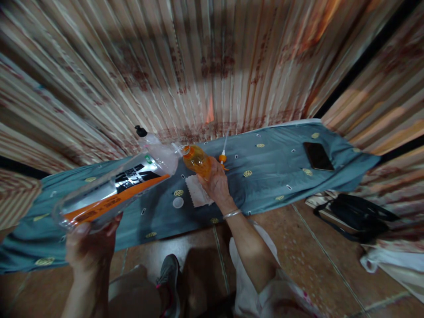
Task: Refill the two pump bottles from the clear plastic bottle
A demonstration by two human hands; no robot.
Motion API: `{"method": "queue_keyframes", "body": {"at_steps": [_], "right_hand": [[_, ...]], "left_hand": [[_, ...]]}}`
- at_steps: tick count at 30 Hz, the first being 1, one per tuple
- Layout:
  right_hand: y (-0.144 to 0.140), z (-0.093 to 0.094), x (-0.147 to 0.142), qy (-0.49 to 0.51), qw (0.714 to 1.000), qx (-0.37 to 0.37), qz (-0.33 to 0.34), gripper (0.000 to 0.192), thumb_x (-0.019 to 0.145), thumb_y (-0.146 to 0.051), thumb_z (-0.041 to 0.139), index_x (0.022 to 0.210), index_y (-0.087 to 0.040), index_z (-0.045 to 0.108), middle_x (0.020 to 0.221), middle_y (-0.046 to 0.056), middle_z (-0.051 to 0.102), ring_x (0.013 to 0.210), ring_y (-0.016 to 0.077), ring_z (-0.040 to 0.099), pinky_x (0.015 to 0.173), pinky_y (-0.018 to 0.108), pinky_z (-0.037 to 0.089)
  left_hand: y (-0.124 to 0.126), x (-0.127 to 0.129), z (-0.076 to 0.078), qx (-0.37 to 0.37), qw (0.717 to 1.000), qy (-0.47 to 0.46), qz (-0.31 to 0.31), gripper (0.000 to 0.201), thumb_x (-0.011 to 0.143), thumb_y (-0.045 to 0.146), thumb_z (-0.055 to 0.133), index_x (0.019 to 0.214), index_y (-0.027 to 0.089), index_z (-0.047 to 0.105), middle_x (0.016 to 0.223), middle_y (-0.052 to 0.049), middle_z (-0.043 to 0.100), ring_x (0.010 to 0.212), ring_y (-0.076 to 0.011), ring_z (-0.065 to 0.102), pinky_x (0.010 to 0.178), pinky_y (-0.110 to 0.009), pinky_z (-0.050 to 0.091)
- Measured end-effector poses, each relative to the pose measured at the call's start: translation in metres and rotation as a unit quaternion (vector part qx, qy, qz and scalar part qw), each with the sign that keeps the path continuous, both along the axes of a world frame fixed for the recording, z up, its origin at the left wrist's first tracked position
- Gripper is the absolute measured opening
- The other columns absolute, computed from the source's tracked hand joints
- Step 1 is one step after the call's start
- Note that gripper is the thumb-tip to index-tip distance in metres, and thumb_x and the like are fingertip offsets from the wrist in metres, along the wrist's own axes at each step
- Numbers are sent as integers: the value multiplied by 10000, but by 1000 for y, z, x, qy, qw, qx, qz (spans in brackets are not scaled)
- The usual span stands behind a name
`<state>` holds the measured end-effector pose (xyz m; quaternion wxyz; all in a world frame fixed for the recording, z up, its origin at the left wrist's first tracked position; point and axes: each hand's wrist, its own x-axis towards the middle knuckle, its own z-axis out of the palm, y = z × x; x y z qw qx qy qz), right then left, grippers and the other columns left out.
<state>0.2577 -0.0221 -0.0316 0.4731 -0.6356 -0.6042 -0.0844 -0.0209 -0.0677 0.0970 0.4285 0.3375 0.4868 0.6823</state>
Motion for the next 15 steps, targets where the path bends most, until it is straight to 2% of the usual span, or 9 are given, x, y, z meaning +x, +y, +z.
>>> {"method": "queue_keyframes", "body": {"at_steps": [7, 12, 15], "right_hand": [[0, 0, 0, 5, 1000, -17, -3, 717, 894, -381, 686, 1475, -154, 332, 1328, 204, 665, 1270, 330, 646, 1038, 549, 576], [0, 1, 0, 9, 1000, -13, 1, 722, 896, -396, 692, 1479, -166, 333, 1340, 200, 658, 1283, 334, 640, 1036, 557, 577], [-1, 2, 0, 16, 1000, -22, 3, 721, 896, -386, 693, 1483, -173, 334, 1336, 196, 660, 1278, 333, 644, 1039, 556, 574]], "left_hand": [[0, 3, 4, 13, 1000, -2, -10, 411, 406, 365, 831, 764, 215, 695, 692, 13, 663, 519, -145, 595, 385, -202, 413], [0, 1, 1, 6, 1000, -8, -5, 433, 409, 373, 855, 780, 220, 692, 728, 10, 664, 604, -156, 614, 465, -222, 487], [0, -2, -2, 18, 1000, -4, -13, 453, 428, 392, 870, 814, 224, 702, 734, -2, 660, 632, -162, 608, 471, -219, 463]]}}
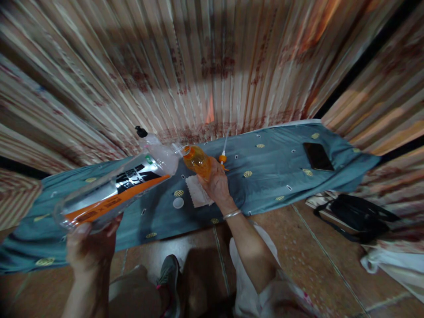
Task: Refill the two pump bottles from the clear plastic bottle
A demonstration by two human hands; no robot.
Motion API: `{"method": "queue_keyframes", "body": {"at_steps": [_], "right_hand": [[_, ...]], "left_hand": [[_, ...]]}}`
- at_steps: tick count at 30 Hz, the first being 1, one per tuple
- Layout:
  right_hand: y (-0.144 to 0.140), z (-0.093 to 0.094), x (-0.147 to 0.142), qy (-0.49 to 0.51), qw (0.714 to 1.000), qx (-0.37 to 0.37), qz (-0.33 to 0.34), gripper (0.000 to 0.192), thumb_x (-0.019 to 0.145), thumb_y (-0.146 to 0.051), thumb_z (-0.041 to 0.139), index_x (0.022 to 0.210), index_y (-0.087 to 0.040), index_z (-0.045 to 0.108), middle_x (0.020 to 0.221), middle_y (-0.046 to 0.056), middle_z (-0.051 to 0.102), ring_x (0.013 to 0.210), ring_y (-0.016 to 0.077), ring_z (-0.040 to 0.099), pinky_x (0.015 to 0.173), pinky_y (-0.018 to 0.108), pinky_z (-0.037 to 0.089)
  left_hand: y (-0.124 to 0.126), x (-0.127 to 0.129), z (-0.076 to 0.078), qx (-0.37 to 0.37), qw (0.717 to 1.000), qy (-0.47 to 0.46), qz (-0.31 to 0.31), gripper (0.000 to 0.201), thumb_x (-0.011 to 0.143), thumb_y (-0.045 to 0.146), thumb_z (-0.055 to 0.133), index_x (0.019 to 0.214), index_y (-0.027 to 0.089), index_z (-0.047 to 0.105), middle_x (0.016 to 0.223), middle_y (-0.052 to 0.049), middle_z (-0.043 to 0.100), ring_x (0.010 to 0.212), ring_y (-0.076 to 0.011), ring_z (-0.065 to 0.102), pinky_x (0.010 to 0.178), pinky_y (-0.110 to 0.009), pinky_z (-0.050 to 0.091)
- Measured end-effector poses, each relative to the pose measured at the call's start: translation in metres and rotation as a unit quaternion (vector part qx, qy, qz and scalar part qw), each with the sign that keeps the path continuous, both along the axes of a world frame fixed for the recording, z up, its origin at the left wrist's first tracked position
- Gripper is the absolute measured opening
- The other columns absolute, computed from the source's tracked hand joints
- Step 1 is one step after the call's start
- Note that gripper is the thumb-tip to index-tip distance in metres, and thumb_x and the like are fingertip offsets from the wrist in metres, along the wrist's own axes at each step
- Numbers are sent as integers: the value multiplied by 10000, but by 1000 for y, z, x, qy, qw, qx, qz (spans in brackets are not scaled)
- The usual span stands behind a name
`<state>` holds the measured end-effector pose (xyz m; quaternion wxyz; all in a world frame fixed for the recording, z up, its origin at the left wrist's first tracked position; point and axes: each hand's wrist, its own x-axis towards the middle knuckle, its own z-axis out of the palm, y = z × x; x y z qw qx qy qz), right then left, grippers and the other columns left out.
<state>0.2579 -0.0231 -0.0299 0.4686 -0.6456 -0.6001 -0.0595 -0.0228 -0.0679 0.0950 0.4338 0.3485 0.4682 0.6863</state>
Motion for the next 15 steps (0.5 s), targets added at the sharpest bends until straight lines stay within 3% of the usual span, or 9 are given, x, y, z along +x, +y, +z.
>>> {"method": "queue_keyframes", "body": {"at_steps": [4, 15], "right_hand": [[0, 0, 0, -4, 1000, 0, -2, 718, 898, -379, 689, 1486, -163, 339, 1343, 200, 656, 1287, 327, 636, 1042, 554, 573], [0, -1, 0, -7, 1000, 20, 1, 732, 885, -361, 708, 1486, -154, 346, 1326, 199, 666, 1272, 336, 646, 1039, 551, 571]], "left_hand": [[0, -2, -1, 4, 1000, 15, -15, 417, 474, 402, 850, 829, 230, 715, 716, 2, 652, 589, -152, 579, 426, -202, 384], [1, 1, 3, 12, 1000, 19, -14, 395, 478, 383, 819, 810, 215, 689, 718, 13, 646, 525, -142, 582, 398, -203, 377]]}}
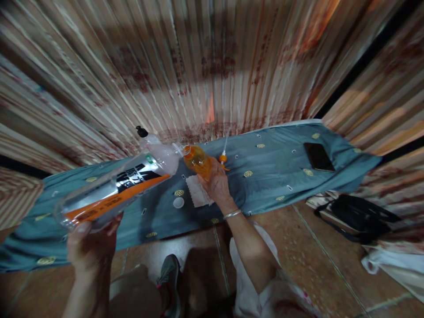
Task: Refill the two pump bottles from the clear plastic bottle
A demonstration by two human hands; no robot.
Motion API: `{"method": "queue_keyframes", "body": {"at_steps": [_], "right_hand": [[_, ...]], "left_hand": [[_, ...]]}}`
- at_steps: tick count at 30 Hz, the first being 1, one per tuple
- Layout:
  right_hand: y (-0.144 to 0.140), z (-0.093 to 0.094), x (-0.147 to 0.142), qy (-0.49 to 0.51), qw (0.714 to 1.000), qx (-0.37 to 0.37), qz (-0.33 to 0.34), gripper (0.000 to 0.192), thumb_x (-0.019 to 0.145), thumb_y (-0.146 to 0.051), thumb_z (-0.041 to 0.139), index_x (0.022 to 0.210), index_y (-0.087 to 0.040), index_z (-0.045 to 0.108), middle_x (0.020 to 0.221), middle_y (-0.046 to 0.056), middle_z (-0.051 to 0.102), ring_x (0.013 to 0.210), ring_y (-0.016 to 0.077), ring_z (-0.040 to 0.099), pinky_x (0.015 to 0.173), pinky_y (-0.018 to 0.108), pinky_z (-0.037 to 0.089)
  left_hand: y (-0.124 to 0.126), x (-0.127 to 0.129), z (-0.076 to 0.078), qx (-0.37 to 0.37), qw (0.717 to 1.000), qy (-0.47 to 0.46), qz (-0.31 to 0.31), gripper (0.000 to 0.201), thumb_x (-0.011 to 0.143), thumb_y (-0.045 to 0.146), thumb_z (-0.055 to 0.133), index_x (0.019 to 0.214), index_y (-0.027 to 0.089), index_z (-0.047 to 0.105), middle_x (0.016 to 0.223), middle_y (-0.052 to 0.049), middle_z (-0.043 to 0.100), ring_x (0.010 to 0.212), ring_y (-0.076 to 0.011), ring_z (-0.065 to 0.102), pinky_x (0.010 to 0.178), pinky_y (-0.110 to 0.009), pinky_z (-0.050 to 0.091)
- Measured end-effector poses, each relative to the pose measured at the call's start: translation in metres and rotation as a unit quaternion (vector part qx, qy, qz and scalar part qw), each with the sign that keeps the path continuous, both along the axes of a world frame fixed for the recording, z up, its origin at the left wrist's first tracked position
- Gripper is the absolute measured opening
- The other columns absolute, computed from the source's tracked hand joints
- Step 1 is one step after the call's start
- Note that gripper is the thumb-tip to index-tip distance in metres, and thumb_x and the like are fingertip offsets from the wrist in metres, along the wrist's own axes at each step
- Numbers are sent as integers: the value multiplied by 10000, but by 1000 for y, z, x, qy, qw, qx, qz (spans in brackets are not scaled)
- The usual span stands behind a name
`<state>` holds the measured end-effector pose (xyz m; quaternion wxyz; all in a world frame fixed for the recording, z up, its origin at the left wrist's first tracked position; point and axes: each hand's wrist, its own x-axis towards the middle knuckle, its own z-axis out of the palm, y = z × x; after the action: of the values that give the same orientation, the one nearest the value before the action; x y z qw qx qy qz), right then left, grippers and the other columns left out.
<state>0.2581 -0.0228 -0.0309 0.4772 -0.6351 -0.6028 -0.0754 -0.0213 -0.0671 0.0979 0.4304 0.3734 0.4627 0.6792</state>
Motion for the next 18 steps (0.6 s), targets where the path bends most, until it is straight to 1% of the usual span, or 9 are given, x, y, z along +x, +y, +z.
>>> {"method": "queue_keyframes", "body": {"at_steps": [5, 10, 14, 18], "right_hand": [[0, 0, 0, 4, 1000, -25, 0, 722, 898, -394, 689, 1488, -156, 348, 1349, 207, 651, 1293, 340, 628, 1058, 562, 555], [0, -1, 0, 6, 1000, -17, 3, 721, 898, -385, 692, 1485, -133, 357, 1355, 230, 644, 1289, 356, 625, 1085, 589, 526], [0, 0, 3, 15, 1000, -19, 10, 731, 894, -415, 693, 1476, -123, 361, 1349, 244, 646, 1283, 363, 627, 1057, 602, 540], [0, -1, 6, 19, 999, -24, 21, 702, 911, -468, 657, 1466, -146, 372, 1347, 230, 643, 1284, 367, 626, 1029, 607, 553]], "left_hand": [[1, 3, 1, 15, 1000, 5, -9, 352, 491, 385, 794, 773, 217, 669, 687, 17, 621, 515, -130, 554, 378, -188, 326], [1, 4, 1, -15, 1000, -11, 20, 388, 460, 367, 785, 805, 237, 662, 701, 26, 641, 535, -137, 572, 407, -195, 383], [3, 4, -1, -12, 1000, -15, 21, 428, 447, 397, 809, 809, 227, 658, 689, 21, 638, 535, -138, 569, 421, -211, 426], [4, 6, -3, -11, 999, -21, 26, 438, 428, 409, 835, 784, 225, 657, 738, 8, 658, 591, -154, 603, 446, -217, 444]]}}
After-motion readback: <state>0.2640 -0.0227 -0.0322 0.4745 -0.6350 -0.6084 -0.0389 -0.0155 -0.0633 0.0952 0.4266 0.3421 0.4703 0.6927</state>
